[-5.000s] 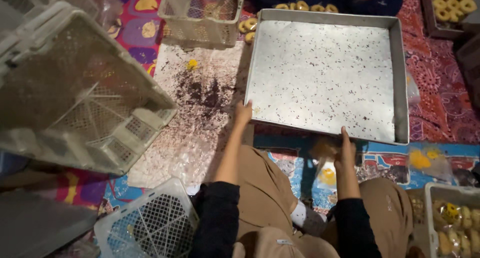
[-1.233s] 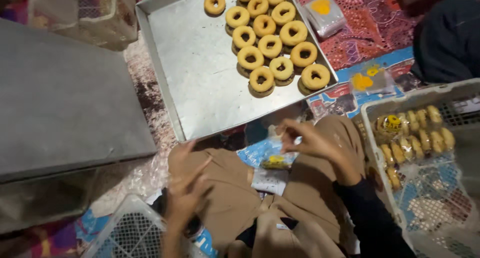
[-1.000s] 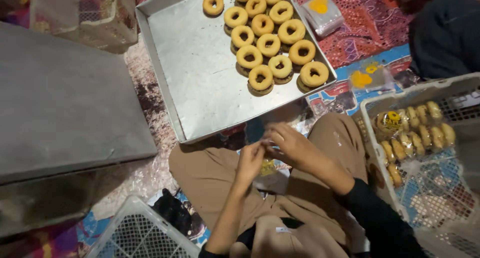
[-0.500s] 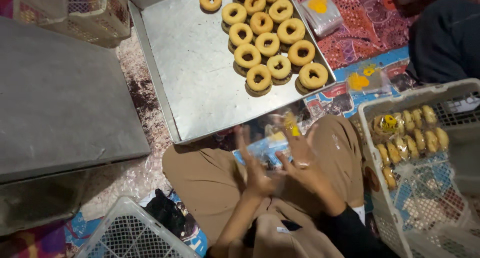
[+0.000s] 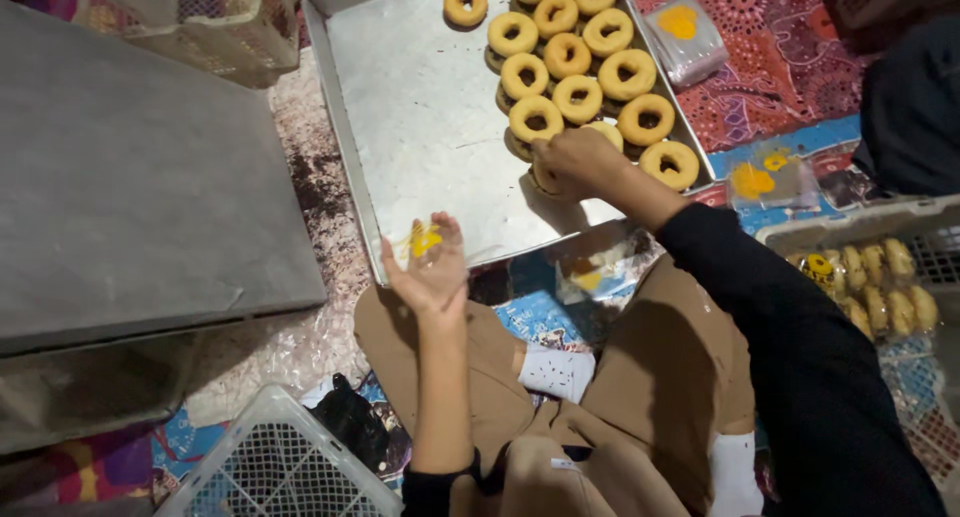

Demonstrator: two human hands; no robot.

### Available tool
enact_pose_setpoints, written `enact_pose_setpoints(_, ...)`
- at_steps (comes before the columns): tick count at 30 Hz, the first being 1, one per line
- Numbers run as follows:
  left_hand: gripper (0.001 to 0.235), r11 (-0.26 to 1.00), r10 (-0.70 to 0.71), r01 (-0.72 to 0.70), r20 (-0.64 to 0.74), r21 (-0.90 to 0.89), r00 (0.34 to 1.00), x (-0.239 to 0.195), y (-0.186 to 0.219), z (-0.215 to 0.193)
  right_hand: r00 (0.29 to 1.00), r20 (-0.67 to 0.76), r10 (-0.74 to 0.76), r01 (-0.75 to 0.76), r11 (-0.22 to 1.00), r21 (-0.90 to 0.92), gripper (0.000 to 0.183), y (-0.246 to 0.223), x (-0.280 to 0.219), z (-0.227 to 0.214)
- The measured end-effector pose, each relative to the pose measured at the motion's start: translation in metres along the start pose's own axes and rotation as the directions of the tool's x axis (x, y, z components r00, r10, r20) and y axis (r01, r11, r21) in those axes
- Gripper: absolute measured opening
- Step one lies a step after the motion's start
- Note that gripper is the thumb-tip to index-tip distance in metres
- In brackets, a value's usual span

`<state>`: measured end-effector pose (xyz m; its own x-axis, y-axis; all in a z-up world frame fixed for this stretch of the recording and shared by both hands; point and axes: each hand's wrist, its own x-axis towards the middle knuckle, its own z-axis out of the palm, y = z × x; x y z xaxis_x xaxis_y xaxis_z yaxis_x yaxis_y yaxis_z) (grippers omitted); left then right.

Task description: The person sits on the floor and repeatedly picks up donuts from a metal tray, places them into small clear plastic bags, and sets the filled bags into a nearby crate. The person handles both plain and chocolate-glazed donuts one at a time.

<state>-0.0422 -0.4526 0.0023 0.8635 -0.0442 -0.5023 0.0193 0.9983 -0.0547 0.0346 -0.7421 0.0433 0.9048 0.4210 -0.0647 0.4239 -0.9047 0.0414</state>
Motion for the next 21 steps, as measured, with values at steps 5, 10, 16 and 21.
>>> enact_pose_setpoints(5,0.057,0.980,-0.131,0.125,-0.035,-0.153,0.991,0.006,-0.025,0.009,0.894,-0.403,0.194,0.153,0.712,0.685,0.079,-0.050,-0.088,-0.054)
enact_pose_setpoints(10,0.048,0.969,-0.133,0.128,-0.011,-0.214,0.991,-0.024,-0.076,-0.007,0.686,-0.299,0.664,0.240,0.181,0.954,0.071,-0.161,-0.168,-0.022)
enact_pose_setpoints(16,0.043,0.985,-0.171,0.161,0.298,0.056,0.939,-0.081,-0.114,-0.012,0.703,-0.380,0.602,-0.006,0.538,0.843,0.050,-0.173,-0.176,-0.021)
enact_pose_setpoints(21,0.060,0.951,-0.206,0.066,0.461,0.302,0.863,-0.092,-0.094,-0.004,0.822,-0.341,0.456,0.095,0.481,0.872,0.026,-0.168,-0.170,-0.051)
